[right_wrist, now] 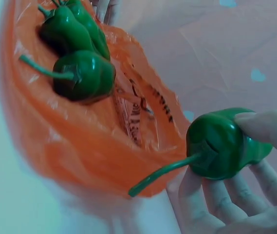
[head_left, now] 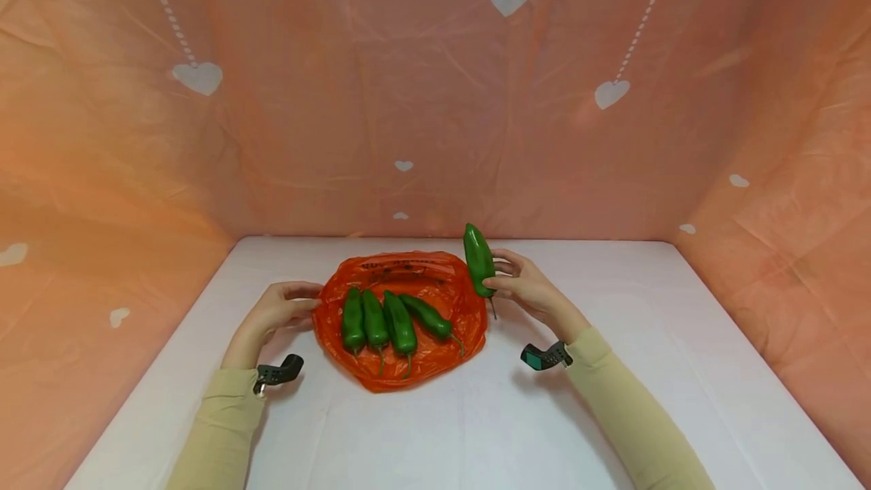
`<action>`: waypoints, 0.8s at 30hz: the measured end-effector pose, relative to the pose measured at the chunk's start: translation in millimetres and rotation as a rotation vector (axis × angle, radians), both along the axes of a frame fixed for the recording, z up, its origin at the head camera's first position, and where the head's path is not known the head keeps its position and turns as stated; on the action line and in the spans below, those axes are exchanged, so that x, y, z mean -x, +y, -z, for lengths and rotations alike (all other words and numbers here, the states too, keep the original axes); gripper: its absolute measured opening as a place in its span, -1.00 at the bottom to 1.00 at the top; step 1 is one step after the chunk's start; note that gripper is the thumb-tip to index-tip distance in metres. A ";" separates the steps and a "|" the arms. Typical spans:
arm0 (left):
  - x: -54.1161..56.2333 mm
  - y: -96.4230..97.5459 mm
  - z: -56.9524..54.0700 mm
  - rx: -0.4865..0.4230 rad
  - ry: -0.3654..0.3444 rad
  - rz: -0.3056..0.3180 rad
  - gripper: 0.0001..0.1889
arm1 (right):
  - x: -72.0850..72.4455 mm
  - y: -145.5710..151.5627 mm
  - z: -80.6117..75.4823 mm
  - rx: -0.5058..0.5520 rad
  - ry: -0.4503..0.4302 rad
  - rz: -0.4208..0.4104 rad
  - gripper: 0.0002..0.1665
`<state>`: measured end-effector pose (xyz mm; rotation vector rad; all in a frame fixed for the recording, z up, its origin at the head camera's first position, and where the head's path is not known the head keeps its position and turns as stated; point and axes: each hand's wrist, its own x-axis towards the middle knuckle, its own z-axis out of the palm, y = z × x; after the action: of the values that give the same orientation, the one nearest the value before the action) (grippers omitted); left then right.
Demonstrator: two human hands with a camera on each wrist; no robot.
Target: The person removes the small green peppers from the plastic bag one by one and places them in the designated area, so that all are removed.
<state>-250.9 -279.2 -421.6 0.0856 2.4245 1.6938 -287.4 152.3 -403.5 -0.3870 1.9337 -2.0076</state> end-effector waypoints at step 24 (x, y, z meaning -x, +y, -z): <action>4.2 0.4 3.3 0.030 0.016 -0.013 -0.55 | -17.9 58.5 20.1 -0.219 -0.048 0.117 -0.25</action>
<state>-255.1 -278.8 -424.9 0.0801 2.4666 1.6676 -269.5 210.8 -423.5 -0.1740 2.1623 -1.8286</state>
